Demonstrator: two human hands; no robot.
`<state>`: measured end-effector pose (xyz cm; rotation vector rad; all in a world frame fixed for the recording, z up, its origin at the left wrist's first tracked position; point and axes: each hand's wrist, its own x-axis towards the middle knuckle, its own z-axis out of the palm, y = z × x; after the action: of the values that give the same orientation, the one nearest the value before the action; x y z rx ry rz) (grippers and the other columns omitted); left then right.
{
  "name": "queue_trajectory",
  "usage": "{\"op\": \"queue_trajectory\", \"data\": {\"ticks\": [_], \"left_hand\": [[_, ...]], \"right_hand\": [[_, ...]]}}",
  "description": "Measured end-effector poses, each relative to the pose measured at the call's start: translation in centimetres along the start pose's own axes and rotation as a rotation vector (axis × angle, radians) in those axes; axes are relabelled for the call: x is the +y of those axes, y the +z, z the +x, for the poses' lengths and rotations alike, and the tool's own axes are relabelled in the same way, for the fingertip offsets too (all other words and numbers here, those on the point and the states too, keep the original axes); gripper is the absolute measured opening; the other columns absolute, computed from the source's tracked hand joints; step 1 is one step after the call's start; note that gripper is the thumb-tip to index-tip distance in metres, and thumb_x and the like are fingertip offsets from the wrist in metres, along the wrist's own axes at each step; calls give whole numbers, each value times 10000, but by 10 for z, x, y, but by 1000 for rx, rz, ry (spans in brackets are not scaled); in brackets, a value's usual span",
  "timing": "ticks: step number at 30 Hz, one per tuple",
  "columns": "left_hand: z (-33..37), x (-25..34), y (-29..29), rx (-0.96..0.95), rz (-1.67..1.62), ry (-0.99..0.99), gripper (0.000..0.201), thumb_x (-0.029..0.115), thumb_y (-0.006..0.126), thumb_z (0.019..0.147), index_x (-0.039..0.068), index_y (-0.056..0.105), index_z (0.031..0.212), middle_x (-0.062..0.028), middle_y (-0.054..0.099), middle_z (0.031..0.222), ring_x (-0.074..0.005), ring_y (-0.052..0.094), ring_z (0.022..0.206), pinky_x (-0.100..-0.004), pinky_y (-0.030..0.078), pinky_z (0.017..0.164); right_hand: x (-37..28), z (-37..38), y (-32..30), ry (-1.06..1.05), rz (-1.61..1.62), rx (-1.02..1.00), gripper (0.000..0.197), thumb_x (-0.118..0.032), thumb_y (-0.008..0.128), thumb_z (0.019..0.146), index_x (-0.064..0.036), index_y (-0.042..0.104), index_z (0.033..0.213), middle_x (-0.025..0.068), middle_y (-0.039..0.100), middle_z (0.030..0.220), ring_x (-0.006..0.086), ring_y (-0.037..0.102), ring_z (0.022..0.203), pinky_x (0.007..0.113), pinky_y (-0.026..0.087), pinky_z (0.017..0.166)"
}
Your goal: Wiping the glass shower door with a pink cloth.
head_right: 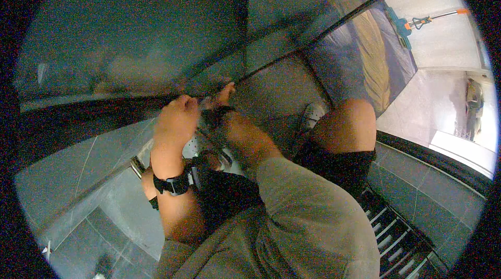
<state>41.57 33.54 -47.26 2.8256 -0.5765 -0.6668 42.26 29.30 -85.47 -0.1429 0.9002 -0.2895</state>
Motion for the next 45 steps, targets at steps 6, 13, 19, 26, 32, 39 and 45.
{"op": "queue_trajectory", "data": {"ticks": [6, 13, 19, 26, 32, 39, 45], "left_hand": [[-10, 17, -22, 8, -116, 18, 311, 265, 479, 881, 29, 670, 944, -249, 671, 934, -440, 635, 928, -513, 503, 838], [-35, -12, -46, 345, -493, -64, 301, 273, 539, 845, 28, 710, 874, -239, 670, 880, -425, 648, 840, -461, 503, 745], [-80, -7, -43, 738, -757, 105, 237, 228, 578, 872, 11, 670, 864, -162, 656, 724, -276, 650, 674, -360, 490, 640], [-110, -17, -22, 729, -881, 220, 192, 210, 584, 836, 30, 635, 794, -150, 632, 692, -340, 628, 659, -409, 485, 615], [-101, -12, -16, 715, -809, 229, 187, 211, 586, 814, 32, 613, 764, -159, 642, 719, -382, 628, 699, -450, 488, 631], [-99, -1, -17, 637, -794, 208, 181, 209, 591, 815, 36, 642, 795, -158, 658, 728, -366, 642, 699, -428, 497, 634], [-96, 10, -15, 619, -697, 211, 164, 193, 611, 805, 35, 645, 779, -148, 665, 735, -350, 652, 693, -422, 506, 630]], "right_hand": [[-69, -81, 61, -119, 116, -440, 858, -745, 158, 915, -93, 393, 1422, 120, 417, 1455, 335, 393, 1319, 493, 279, 1122], [-131, -254, 184, 146, 242, -313, 583, -537, 269, 1010, -79, 550, 1235, 120, 621, 1207, 342, 551, 1119, 517, 349, 1066], [-189, -368, 247, -148, 116, -710, 460, -479, 290, 1024, -97, 522, 1130, 80, 577, 1044, 289, 542, 982, 478, 391, 928], [-217, -542, 396, -1139, -426, -1287, 478, -540, 237, 1028, -136, 471, 1133, 14, 532, 913, 183, 553, 781, 363, 450, 653], [-288, -545, 479, -2490, -673, -869, 424, -246, 366, 1021, 59, 499, 1284, 249, 547, 1272, 419, 487, 1191, 503, 300, 1066], [-329, -526, 480, -2728, -913, -635, 432, -311, 360, 998, -2, 562, 1221, 251, 563, 1222, 445, 495, 1140, 538, 337, 1007], [-428, -500, 498, -2876, -785, -140, 378, -244, 400, 993, 31, 532, 1216, 258, 518, 1240, 438, 444, 1200, 512, 308, 1043]]}}
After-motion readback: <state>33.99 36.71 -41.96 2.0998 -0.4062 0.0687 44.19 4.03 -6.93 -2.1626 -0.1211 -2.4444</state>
